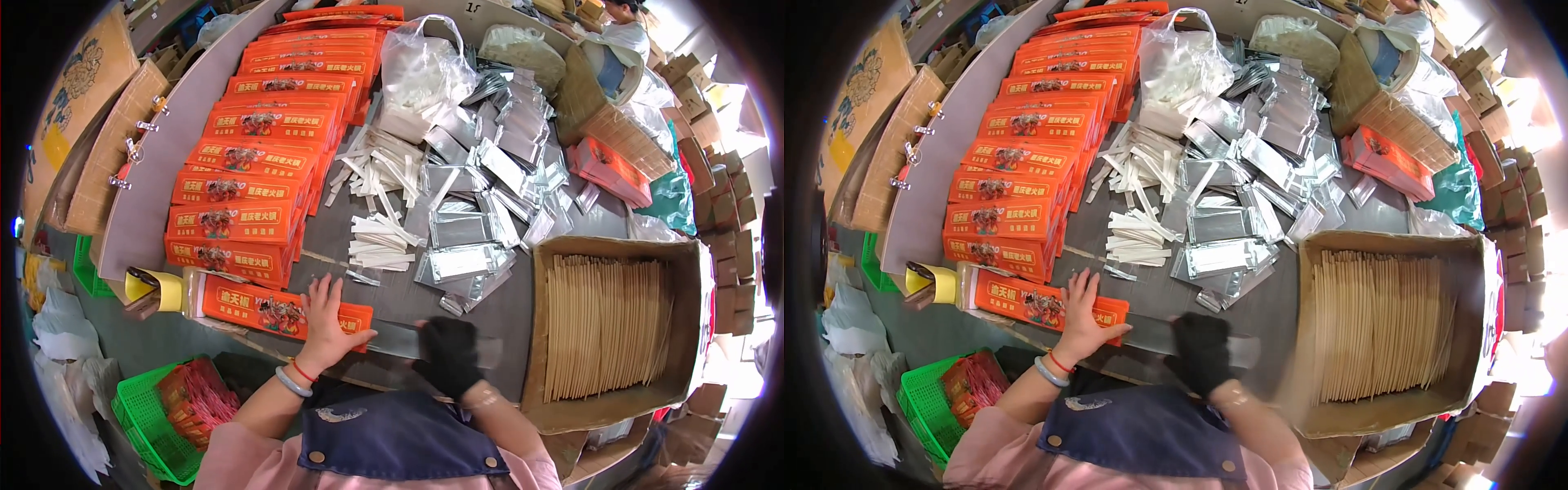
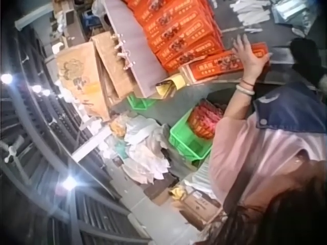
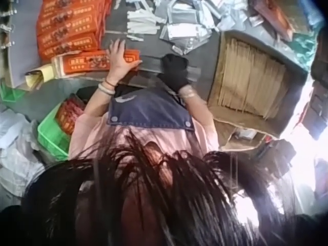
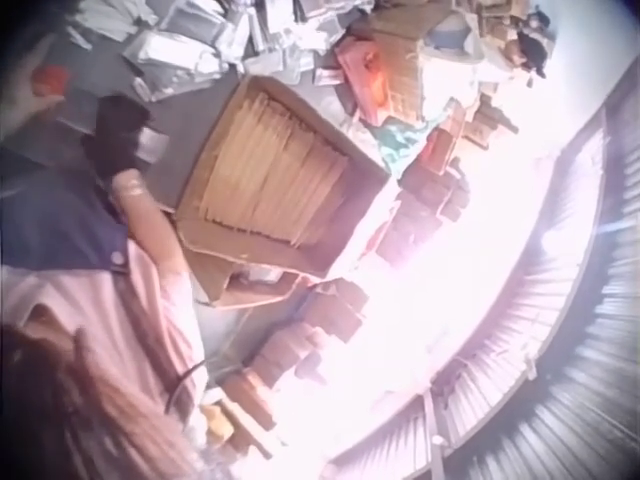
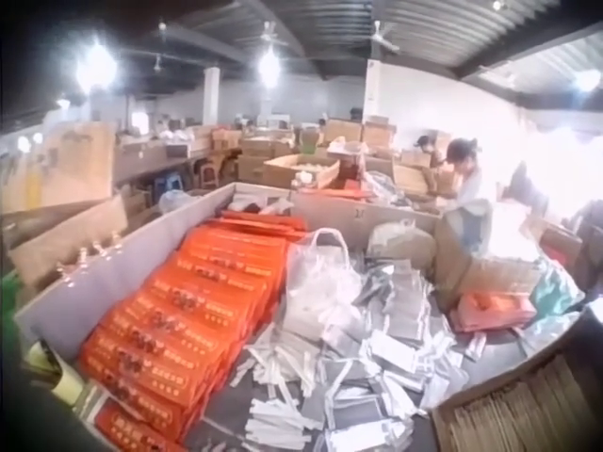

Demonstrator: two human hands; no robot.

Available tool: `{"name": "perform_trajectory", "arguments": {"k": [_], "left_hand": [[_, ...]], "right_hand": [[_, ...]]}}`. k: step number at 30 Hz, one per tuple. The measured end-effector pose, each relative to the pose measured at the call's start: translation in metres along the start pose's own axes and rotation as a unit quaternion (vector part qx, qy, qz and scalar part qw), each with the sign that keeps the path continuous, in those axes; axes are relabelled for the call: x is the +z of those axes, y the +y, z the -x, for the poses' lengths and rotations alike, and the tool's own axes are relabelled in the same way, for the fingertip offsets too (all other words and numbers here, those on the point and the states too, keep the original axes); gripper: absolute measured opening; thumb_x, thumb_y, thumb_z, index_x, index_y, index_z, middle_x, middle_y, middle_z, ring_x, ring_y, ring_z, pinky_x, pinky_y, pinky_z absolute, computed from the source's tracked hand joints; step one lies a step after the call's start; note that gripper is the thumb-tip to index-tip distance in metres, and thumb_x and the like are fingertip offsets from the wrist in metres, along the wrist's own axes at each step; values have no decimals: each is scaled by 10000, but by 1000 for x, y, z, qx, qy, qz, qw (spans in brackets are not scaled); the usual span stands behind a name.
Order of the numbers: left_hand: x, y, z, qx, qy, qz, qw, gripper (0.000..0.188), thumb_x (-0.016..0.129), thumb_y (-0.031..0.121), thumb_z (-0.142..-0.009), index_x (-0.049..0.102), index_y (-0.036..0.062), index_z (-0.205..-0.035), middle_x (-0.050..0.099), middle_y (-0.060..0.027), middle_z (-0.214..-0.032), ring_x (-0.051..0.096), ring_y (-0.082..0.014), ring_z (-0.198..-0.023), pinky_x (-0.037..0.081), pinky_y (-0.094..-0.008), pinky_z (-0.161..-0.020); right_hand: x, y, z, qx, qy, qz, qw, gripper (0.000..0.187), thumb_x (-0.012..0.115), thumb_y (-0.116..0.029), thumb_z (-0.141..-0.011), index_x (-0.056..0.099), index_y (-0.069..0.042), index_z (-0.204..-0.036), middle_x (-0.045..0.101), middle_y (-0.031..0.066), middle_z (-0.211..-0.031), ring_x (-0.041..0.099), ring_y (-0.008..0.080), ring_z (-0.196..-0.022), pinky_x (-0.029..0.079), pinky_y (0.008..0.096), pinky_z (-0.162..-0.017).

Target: Packaging bundles of wooden sticks into silver pouches and placing them into red display boxes.

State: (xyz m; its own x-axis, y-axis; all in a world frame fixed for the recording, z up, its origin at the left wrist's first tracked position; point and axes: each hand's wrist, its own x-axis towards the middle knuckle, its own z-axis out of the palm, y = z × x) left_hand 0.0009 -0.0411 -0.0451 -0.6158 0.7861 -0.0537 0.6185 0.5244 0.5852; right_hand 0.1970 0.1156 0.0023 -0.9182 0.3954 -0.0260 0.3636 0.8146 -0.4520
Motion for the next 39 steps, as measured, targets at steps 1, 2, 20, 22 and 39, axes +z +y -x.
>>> {"name": "perform_trajectory", "arguments": {"k": [1, 2, 20, 22, 39], "left_hand": [[-1, -1, 0, -1, -4, 3, 1000, 1046, 884, 458, -635, 395, -1, -1437, 311, -214, -1514, 217, -446, -1434, 103, -572, -1180], [-3, 3, -2, 8, -4, 6, 1000, 1046, 884, 458, -635, 395, -1, -1437, 311, -214, -1514, 217, -446, -1434, 103, -572, -1180], [14, 56, -123, 187, 6, 61, 980, 61, 696, 100, -789, 665, 60, -822, 629, -116, -830, 593, -337, -798, 478, -438, -724], [39, 81, -122, 189, -22, 127, 973, 79, 676, 101, -815, 639, 40, -848, 604, -134, -862, 580, -347, -863, 476, -440, -758], [12, 103, -101, 139, -192, 210, 948, 170, 756, 104, -755, 653, 14, -857, 681, -144, -773, 673, -319, -724, 518, -370, -656]], "right_hand": [[16, -10, -8, 0, 2, -2, 1000, 622, 816, -340, -650, 578, -111, -1177, 582, 73, -1087, 554, 294, -1019, 364, 481, -924], [31, -19, -19, -13, -3, -15, 1000, 665, 824, -341, -639, 569, -106, -1207, 584, 95, -1127, 548, 298, -1049, 372, 473, -918], [-42, 136, 116, 535, 130, 143, 823, 258, 670, -222, -854, 602, -7, -980, 613, 190, -940, 586, 389, -917, 474, 475, -822], [-29, 140, 119, 432, 230, 174, 855, 196, 656, -179, -847, 591, -12, -927, 595, 185, -878, 578, 392, -899, 469, 486, -802], [-29, 112, 106, 323, 525, -138, 776, 156, 503, -133, -1012, 567, 3, -1057, 609, 140, -921, 585, 243, -890, 457, 345, -815]]}}
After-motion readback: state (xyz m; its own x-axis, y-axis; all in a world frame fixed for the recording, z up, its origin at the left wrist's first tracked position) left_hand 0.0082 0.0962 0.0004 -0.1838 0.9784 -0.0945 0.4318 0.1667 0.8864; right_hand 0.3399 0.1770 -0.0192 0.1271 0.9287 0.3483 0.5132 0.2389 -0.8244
